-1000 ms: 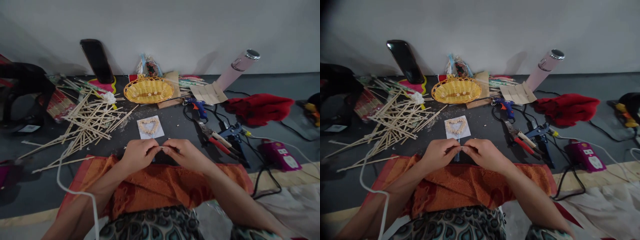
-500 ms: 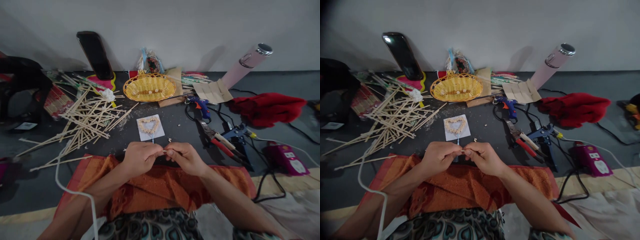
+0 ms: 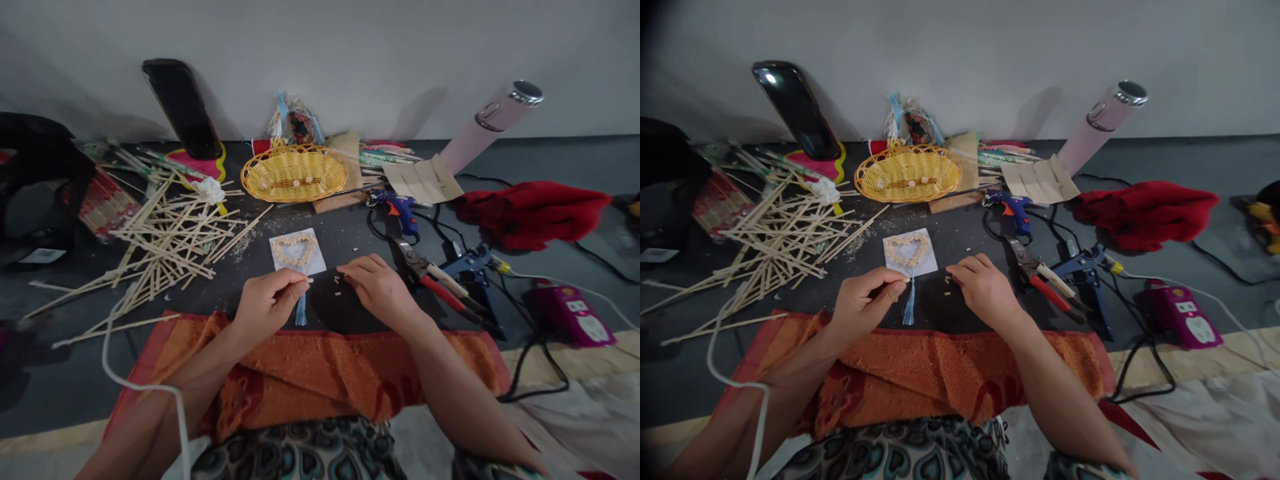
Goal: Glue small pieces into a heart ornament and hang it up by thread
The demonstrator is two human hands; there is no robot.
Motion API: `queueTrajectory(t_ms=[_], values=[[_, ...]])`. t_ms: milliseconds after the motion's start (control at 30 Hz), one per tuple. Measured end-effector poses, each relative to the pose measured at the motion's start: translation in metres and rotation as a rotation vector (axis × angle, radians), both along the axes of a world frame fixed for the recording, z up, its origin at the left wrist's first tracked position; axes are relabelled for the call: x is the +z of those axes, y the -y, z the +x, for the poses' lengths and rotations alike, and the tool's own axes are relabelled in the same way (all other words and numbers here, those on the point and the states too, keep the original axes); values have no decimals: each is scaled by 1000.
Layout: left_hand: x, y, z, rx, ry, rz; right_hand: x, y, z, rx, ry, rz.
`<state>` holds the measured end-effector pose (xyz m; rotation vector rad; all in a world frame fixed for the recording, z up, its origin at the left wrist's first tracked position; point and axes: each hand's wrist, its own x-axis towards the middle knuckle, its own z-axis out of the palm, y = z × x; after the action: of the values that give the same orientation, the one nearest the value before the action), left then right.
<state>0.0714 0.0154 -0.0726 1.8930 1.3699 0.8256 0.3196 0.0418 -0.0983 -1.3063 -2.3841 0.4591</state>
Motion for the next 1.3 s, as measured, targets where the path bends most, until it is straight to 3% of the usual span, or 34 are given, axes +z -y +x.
queueTrajectory(t_ms=[133, 500, 900, 1300], values=[[-2, -1, 1, -38, -2, 15, -8, 1, -3, 13, 95, 13], [-7, 0, 2, -73, 5, 79, -13, -2, 0, -77, 9, -48], [-9, -1, 3, -106, -13, 39, -18, 1, -7, -128, 81, 20], [-12, -1, 2, -110, -51, 12, -14, -2, -3, -161, -149, 12]])
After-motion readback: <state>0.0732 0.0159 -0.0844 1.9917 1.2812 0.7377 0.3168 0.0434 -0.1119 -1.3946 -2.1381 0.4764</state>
